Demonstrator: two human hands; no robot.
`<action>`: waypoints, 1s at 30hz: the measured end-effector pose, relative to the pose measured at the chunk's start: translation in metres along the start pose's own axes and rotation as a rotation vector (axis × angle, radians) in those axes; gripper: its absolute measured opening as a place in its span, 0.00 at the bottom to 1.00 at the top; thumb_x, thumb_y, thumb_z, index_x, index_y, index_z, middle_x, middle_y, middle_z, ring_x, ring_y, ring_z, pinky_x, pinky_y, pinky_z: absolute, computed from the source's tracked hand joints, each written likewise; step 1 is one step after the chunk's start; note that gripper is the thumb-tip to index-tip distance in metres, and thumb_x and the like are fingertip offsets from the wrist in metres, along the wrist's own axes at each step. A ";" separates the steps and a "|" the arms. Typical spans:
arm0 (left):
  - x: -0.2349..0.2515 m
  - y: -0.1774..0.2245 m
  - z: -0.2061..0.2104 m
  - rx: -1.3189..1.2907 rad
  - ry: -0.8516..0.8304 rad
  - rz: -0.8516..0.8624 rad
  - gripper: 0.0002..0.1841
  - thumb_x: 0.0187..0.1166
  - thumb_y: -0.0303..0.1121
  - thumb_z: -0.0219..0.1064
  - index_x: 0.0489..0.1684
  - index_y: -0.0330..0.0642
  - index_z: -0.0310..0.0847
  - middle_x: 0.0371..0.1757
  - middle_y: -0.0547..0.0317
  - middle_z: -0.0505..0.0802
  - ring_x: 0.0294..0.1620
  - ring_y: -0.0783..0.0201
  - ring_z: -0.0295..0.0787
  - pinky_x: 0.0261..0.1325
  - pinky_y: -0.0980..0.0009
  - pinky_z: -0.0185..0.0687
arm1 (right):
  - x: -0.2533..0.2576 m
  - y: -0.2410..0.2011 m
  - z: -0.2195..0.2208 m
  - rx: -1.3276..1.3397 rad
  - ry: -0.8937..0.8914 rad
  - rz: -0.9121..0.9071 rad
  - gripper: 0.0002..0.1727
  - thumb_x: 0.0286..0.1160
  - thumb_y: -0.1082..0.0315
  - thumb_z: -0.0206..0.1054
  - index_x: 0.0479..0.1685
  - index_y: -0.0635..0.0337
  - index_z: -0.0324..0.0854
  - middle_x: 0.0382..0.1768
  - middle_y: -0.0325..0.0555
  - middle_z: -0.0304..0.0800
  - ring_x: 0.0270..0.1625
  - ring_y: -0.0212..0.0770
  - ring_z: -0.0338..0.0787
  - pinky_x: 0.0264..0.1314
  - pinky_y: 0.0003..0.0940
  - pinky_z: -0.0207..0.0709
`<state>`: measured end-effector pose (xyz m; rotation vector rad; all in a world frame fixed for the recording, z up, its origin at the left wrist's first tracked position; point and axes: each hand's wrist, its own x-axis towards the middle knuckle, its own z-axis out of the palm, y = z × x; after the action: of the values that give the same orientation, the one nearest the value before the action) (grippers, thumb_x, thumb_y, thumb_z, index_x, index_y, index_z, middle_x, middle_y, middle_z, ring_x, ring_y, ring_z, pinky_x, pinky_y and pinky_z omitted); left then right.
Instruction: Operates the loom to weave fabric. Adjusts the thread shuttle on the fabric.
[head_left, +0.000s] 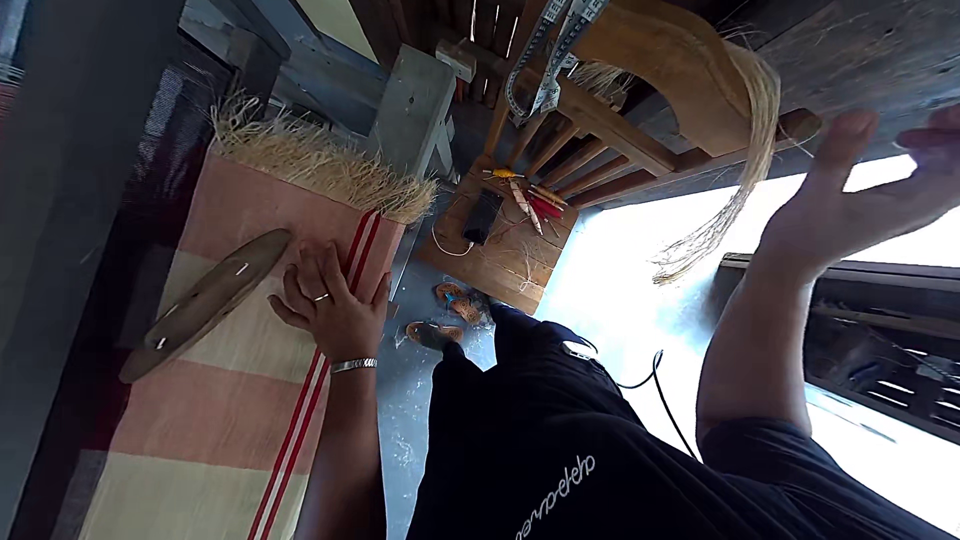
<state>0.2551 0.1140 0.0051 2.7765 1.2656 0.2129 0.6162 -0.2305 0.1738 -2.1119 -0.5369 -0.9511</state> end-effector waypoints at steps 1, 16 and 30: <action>0.000 0.000 0.000 -0.023 0.012 -0.006 0.53 0.69 0.72 0.66 0.96 0.60 0.50 0.95 0.57 0.58 0.94 0.45 0.50 0.89 0.32 0.30 | -0.002 -0.009 0.007 0.090 -0.036 -0.069 0.23 0.78 0.60 0.73 0.57 0.72 0.76 0.55 0.53 0.81 0.57 0.39 0.82 0.61 0.35 0.79; -0.016 -0.005 0.004 -0.314 0.162 -0.185 0.32 0.75 0.25 0.60 0.85 0.45 0.66 0.80 0.31 0.68 0.76 0.35 0.71 0.72 0.44 0.75 | -0.226 0.056 0.192 0.132 -1.325 0.285 0.18 0.85 0.60 0.65 0.62 0.63 0.84 0.59 0.61 0.89 0.58 0.56 0.91 0.63 0.57 0.84; -0.010 -0.006 0.003 -0.319 0.189 -0.100 0.23 0.77 0.27 0.55 0.72 0.33 0.77 0.84 0.26 0.67 0.67 0.39 0.77 0.68 0.51 0.74 | -0.304 0.135 0.227 -0.313 -1.592 0.714 0.23 0.90 0.68 0.50 0.78 0.62 0.76 0.74 0.66 0.80 0.78 0.66 0.79 0.80 0.67 0.67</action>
<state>0.2446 0.1099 -0.0001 2.4624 1.2755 0.6231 0.6099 -0.1616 -0.2234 -2.6589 -0.2487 1.2661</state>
